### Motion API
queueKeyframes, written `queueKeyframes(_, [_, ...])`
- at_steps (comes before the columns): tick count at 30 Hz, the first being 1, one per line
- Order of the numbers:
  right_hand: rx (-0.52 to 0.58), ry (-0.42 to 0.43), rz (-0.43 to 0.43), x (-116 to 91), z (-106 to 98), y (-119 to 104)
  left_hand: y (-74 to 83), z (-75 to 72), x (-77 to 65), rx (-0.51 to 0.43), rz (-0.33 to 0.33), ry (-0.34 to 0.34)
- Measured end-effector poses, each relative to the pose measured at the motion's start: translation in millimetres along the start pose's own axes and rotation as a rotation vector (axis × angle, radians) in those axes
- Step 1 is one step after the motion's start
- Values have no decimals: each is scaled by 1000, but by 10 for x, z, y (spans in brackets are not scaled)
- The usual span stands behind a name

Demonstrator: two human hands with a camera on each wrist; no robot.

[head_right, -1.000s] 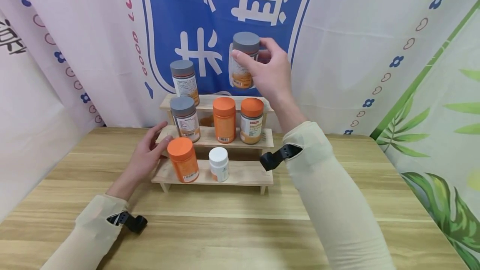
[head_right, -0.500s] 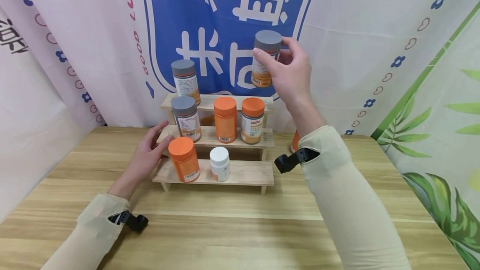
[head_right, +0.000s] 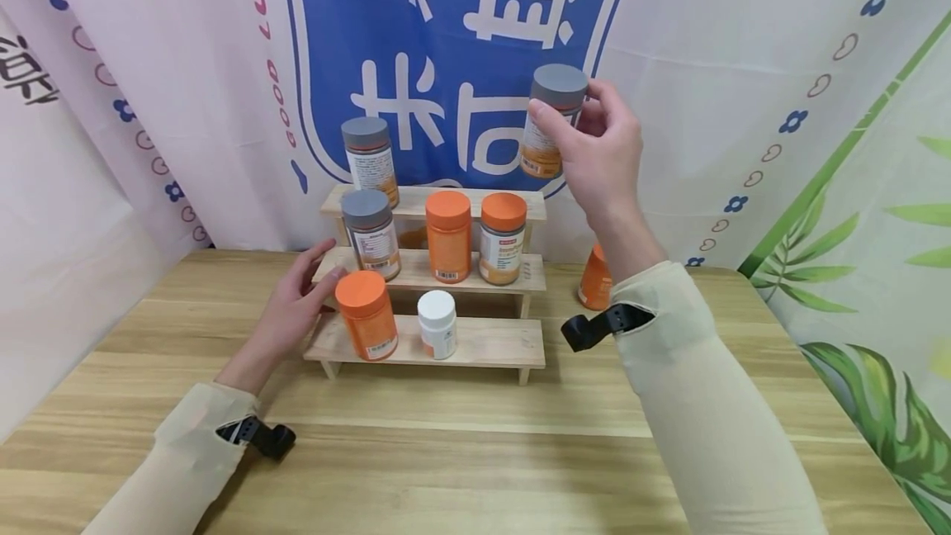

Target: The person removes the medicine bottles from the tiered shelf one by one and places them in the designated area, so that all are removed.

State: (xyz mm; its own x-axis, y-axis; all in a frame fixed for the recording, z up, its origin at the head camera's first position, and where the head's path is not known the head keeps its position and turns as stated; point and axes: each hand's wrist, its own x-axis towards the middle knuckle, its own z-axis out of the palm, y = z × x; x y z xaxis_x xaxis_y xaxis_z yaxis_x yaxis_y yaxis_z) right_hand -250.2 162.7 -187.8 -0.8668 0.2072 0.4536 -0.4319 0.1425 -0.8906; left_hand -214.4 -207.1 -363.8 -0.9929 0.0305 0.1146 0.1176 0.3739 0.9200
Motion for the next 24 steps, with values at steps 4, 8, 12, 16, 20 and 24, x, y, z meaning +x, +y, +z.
queueKeyframes(4, [8,30,4,-7,-82,62,-9,5,6,-7,5,6])
queueKeyframes(8, [4,59,6,-14,-167,125,-12,6,10,-17,6,5])
queueKeyframes(12, [-7,81,6,-15,-262,181,-10,4,11,-22,-3,3])
queueKeyframes(16, [-22,94,19,-20,-363,235,-10,4,13,-22,-1,1])
queueKeyframes(20, [-52,99,43,-39,-450,289,-13,5,9,-20,1,2])
queueKeyframes(24, [-73,105,60,-60,-513,340,-19,3,5,-19,3,2])
